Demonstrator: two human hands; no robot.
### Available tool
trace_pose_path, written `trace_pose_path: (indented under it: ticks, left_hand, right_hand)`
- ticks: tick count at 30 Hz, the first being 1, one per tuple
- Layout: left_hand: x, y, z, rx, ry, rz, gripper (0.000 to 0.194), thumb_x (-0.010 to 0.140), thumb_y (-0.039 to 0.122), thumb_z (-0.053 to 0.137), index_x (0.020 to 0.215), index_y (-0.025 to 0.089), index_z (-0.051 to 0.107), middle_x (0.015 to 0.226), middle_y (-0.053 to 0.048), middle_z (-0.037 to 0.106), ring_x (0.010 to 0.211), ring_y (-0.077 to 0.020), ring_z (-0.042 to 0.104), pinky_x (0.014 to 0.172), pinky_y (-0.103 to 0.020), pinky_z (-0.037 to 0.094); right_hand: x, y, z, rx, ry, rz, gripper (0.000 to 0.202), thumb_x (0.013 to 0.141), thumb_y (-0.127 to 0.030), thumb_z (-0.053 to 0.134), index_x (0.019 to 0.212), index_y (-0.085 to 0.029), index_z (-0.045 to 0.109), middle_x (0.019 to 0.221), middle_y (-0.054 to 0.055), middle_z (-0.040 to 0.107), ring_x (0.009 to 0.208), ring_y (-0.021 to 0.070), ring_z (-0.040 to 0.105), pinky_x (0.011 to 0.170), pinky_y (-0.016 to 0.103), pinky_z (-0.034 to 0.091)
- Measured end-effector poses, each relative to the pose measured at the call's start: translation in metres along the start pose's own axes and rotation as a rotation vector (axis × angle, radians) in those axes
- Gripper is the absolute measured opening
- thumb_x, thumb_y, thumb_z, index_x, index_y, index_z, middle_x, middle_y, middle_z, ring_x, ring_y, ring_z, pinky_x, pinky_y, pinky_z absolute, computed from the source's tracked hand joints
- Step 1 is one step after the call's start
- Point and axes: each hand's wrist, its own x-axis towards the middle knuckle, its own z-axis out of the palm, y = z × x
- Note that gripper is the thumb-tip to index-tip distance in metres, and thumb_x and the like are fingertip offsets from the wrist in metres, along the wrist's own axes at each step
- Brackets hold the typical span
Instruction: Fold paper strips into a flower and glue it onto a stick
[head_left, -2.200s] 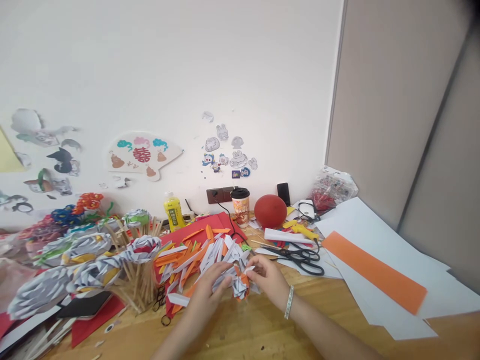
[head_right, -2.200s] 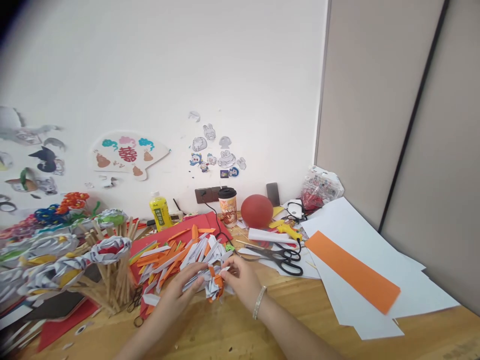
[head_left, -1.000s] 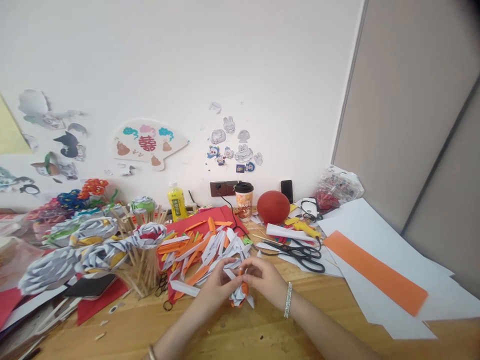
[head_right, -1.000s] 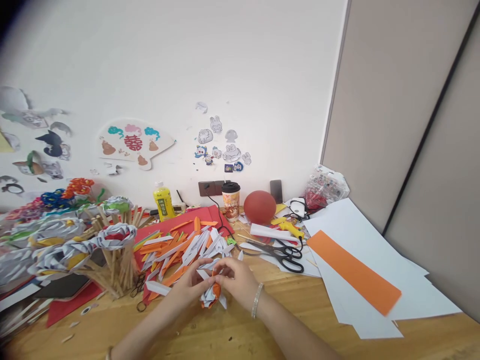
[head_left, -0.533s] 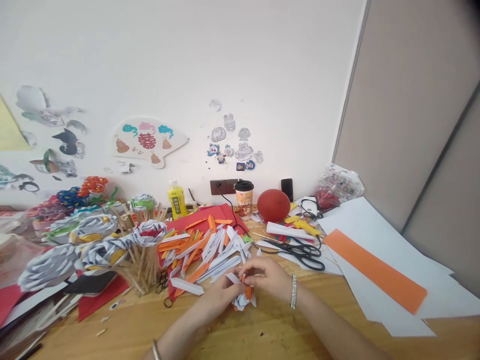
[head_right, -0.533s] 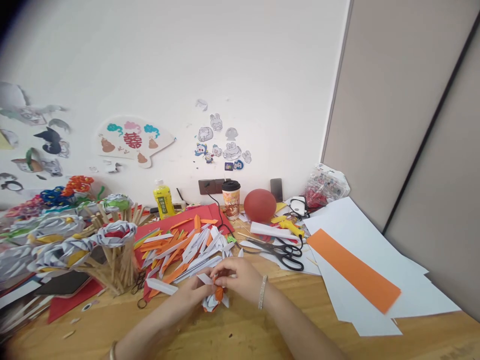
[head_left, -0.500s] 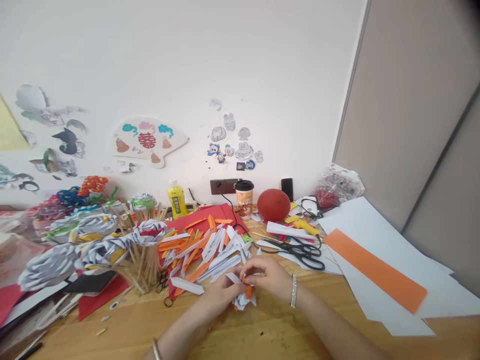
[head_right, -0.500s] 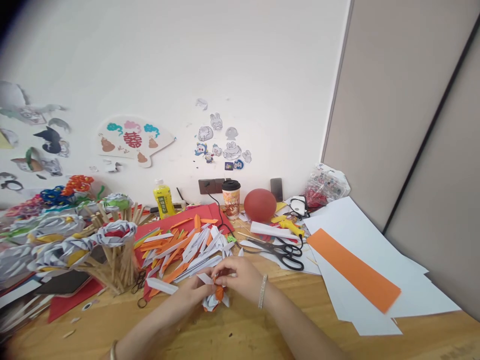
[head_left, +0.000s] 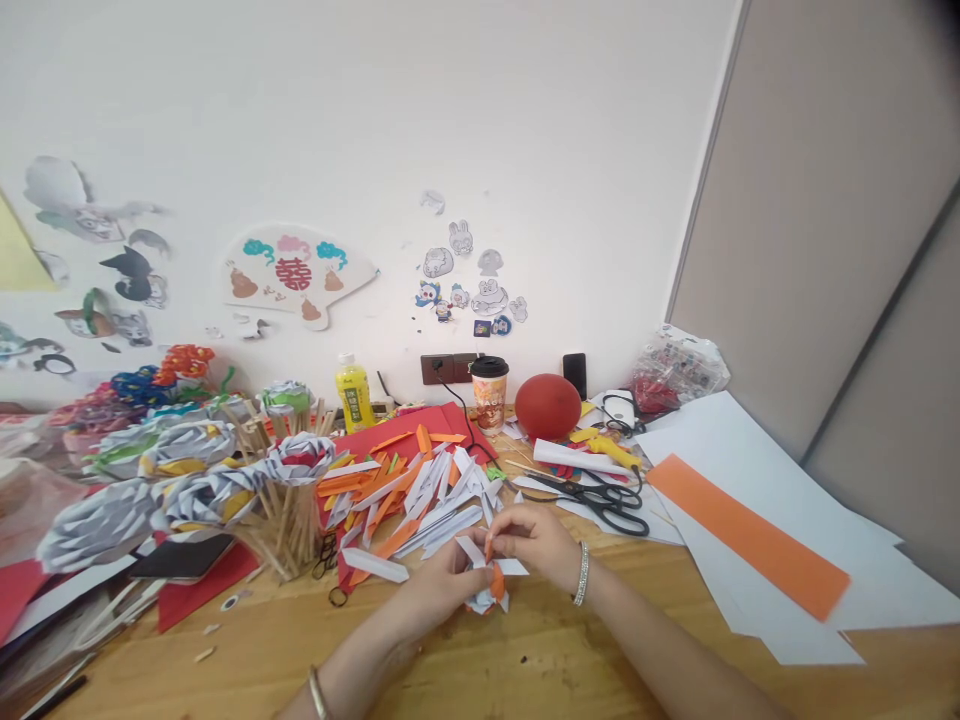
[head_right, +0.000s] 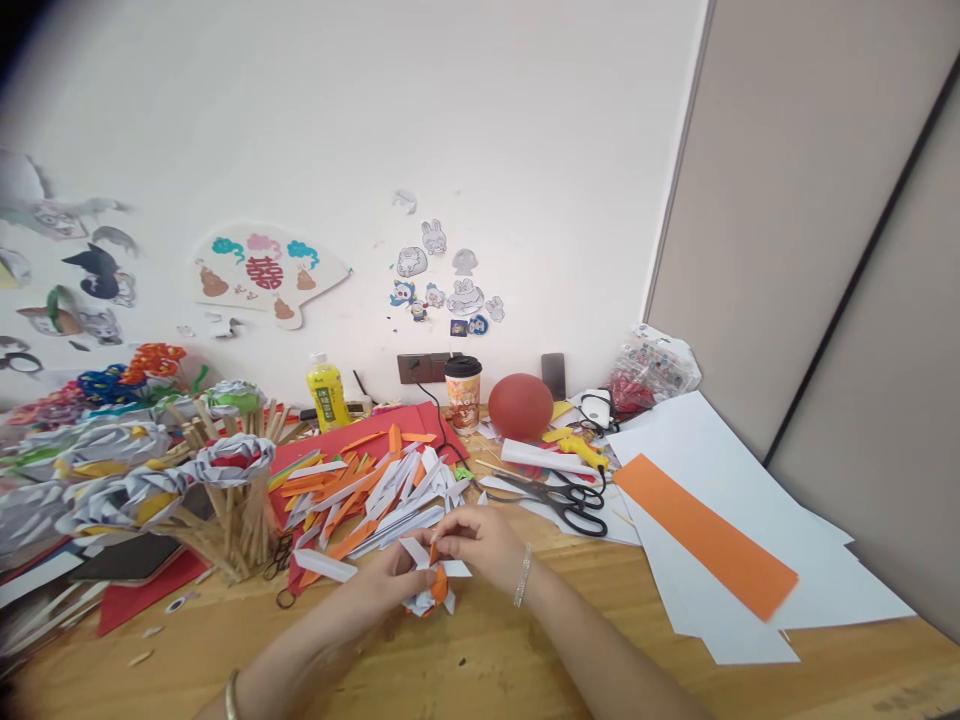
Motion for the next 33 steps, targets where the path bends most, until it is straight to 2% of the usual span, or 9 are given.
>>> trace_pose_path:
  ticks: [3, 5, 8, 15, 21, 24, 33]
  left_hand:
    - [0.002, 0.000, -0.004, 0.041, 0.008, 0.031, 0.029, 0.067, 0.036, 0.060, 0.084, 0.014, 0.049, 0.063, 0.004, 0.052, 0.052, -0.0090, 0.046, 0.052, -0.022, 0.036]
    - [0.003, 0.001, -0.007, 0.100, 0.097, 0.117, 0.033, 0.069, 0.043, 0.058, 0.085, 0.015, 0.051, 0.063, 0.003, 0.052, 0.052, -0.0093, 0.045, 0.050, -0.021, 0.035]
    - [0.004, 0.003, -0.012, 0.227, 0.225, 0.220, 0.031, 0.066, 0.041, 0.060, 0.081, 0.015, 0.054, 0.059, 0.004, 0.049, 0.051, -0.0091, 0.043, 0.047, -0.020, 0.034]
    - [0.003, 0.007, -0.009, 0.395, 0.369, 0.234, 0.021, 0.064, 0.035, 0.060, 0.068, 0.015, 0.058, 0.067, -0.002, 0.060, 0.059, -0.0146, 0.054, 0.054, -0.024, 0.042]
    - [-0.001, 0.015, -0.008, 0.426, 0.373, 0.195, 0.021, 0.063, 0.034, 0.059, 0.070, 0.014, 0.061, 0.067, -0.003, 0.062, 0.058, -0.0152, 0.055, 0.053, -0.024, 0.042]
    - [0.000, 0.013, -0.010, 0.404, 0.375, 0.194, 0.019, 0.062, 0.033, 0.060, 0.069, 0.015, 0.058, 0.066, -0.001, 0.060, 0.056, -0.0141, 0.054, 0.053, -0.023, 0.042]
    - [0.002, 0.009, -0.020, 0.437, 0.273, 0.277, 0.017, 0.066, 0.031, 0.061, 0.067, 0.016, 0.053, 0.068, 0.000, 0.057, 0.068, -0.0154, 0.055, 0.060, -0.024, 0.043]
  right_hand:
    - [0.002, 0.004, -0.001, 0.045, 0.008, 0.018, 0.019, 0.064, -0.032, 0.068, 0.072, -0.016, 0.062, 0.070, 0.000, 0.063, 0.069, 0.0144, 0.060, 0.069, 0.029, 0.047]
    - [0.003, 0.006, -0.002, 0.078, 0.010, 0.035, 0.022, 0.063, -0.033, 0.069, 0.075, -0.016, 0.061, 0.074, 0.001, 0.063, 0.072, 0.0152, 0.060, 0.071, 0.030, 0.046]
    - [0.005, 0.010, -0.001, 0.048, 0.063, 0.047, 0.024, 0.063, -0.031, 0.069, 0.077, -0.016, 0.059, 0.075, 0.001, 0.062, 0.072, 0.0152, 0.059, 0.070, 0.030, 0.046]
    - [0.002, 0.005, 0.011, -0.218, 0.262, 0.038, 0.011, 0.063, -0.019, 0.064, 0.069, -0.017, 0.055, 0.065, -0.002, 0.058, 0.062, 0.0127, 0.054, 0.060, 0.025, 0.043]
    - [-0.001, 0.001, 0.017, -0.280, 0.286, 0.000, 0.004, 0.065, -0.016, 0.061, 0.066, -0.016, 0.058, 0.068, 0.000, 0.060, 0.067, 0.0145, 0.055, 0.064, 0.025, 0.043]
    - [-0.001, 0.003, 0.019, -0.297, 0.311, -0.036, 0.007, 0.064, -0.013, 0.061, 0.069, -0.017, 0.059, 0.070, 0.000, 0.061, 0.069, 0.0149, 0.056, 0.066, 0.026, 0.044]
    - [-0.002, 0.004, 0.017, -0.195, 0.229, -0.077, 0.014, 0.064, -0.011, 0.061, 0.075, -0.018, 0.058, 0.075, 0.000, 0.061, 0.075, 0.0154, 0.057, 0.072, 0.028, 0.045]
